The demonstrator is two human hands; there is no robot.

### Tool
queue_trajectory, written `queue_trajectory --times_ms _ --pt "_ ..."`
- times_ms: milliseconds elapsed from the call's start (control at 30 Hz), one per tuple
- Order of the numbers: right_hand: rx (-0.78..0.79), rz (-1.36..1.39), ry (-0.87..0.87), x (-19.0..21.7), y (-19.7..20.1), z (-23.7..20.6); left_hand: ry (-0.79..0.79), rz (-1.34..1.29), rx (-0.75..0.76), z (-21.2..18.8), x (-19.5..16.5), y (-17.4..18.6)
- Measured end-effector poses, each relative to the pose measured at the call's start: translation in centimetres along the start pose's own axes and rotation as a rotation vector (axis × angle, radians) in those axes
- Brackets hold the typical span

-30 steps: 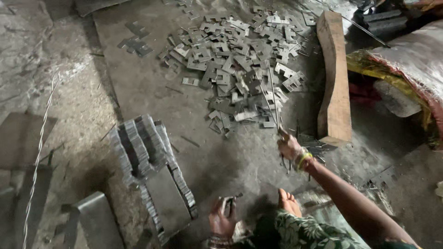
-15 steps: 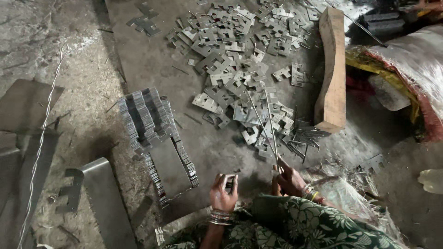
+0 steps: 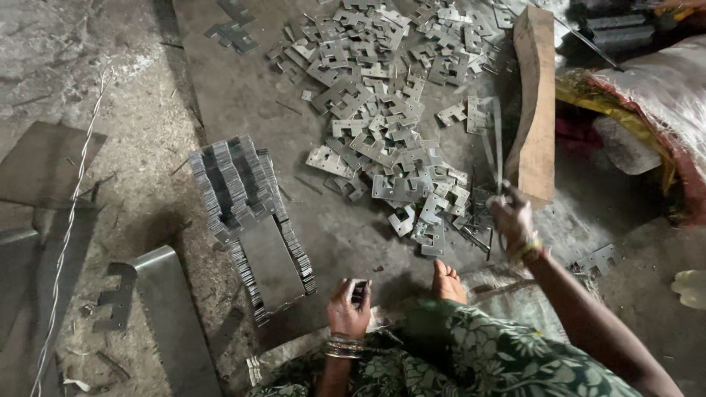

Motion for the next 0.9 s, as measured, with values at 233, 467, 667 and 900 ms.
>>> queue_trajectory --times_ms 233,467,667,900 --pt "0.19 0.282 -0.591 -2.0 -2.1 3.3 0.106 0.038 0.087 -0.9 2.1 -1.1" --pt "0.209 -0.22 -0.353 -8.9 -4.3 -6.0 0.172 -0.032 0.13 -0.8 2.2 -3.8" --pt "0.325 -0.299 0.083 -8.2 -5.3 -12.0 0.101 -0.127 0.146 0.1 0.7 -4.2" --pt "0.393 -0.336 -0.387 -8.9 0.4 -10.4 0.085 -0.132 0.133 0.3 0.3 -2.7"
Point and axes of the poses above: each hand's wrist, its own z-axis towards the middle knuckle, its own y-axis out of the back of the hand, x = y × z, the point moved 8 cm from there along z, towards the middle knuckle, and after that the axes turned 13 degrees about -y, right-handed, at the moved point
